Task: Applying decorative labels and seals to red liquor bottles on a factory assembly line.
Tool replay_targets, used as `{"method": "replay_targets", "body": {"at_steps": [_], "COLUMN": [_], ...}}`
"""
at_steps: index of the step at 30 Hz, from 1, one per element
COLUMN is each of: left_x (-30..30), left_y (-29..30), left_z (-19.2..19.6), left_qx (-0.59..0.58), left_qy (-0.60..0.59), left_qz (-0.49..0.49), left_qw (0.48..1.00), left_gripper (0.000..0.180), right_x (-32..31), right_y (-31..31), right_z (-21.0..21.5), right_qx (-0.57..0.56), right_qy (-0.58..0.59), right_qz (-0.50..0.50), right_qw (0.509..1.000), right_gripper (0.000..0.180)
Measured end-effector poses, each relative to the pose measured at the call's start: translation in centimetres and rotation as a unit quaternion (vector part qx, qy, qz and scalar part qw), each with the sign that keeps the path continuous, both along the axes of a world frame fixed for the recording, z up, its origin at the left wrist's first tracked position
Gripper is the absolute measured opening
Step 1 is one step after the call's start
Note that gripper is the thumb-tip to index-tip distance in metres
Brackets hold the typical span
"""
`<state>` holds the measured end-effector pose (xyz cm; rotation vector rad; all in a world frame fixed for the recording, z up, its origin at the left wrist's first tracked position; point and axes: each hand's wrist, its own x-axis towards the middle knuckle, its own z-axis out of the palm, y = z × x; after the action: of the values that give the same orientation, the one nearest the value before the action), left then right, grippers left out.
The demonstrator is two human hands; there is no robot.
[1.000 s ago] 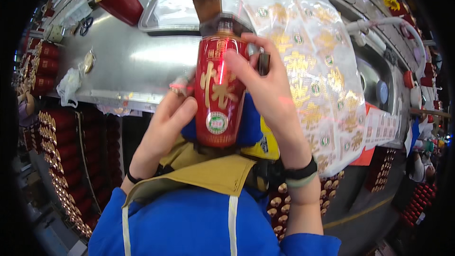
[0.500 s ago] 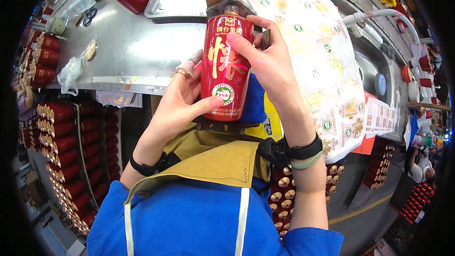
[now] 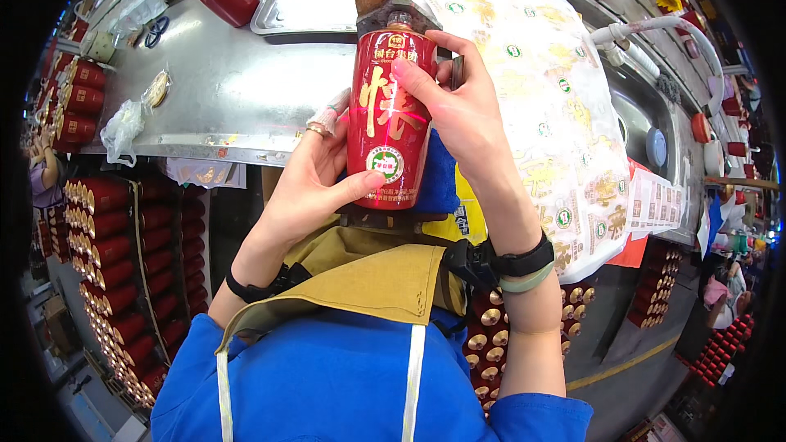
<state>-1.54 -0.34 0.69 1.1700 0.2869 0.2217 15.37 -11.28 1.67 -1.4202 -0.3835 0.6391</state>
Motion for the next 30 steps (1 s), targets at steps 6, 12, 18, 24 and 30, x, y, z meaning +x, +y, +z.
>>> {"method": "replay_targets", "body": {"at_steps": [6,12,18,24,30], "left_x": [-0.4,-0.4,-0.5,-0.6,-0.5], "left_y": [-0.7,-0.7,-0.8,-0.8,-0.9], "left_z": [0.1,0.3,0.0,-0.4,-0.1], "left_qx": [0.051,0.044,0.045,0.053,0.049], "left_qy": [-0.012,-0.017,-0.013,-0.014,-0.013], "left_qz": [-0.001,0.004,0.011,0.014,0.011], "left_qw": [0.999,0.999,0.999,0.998,0.999], "left_gripper": [0.106,0.108,0.106,0.105,0.105], "right_x": [-1.3,-1.7,-2.5,-2.5,-2.6], "right_y": [-1.1,-1.6,-0.7,-0.6,-0.7], "right_z": [2.2,0.7,0.2,0.0,0.1], "right_qx": [-0.038,-0.024,0.003,-0.013,-0.005], "right_qy": [-0.006,-0.009,0.000,-0.019,-0.014], "right_qz": [-0.025,-0.016,-0.039,-0.039,-0.042], "right_qw": [0.999,1.000,0.999,0.999,0.999], "right_gripper": [0.068,0.064,0.065,0.063,0.061]}}
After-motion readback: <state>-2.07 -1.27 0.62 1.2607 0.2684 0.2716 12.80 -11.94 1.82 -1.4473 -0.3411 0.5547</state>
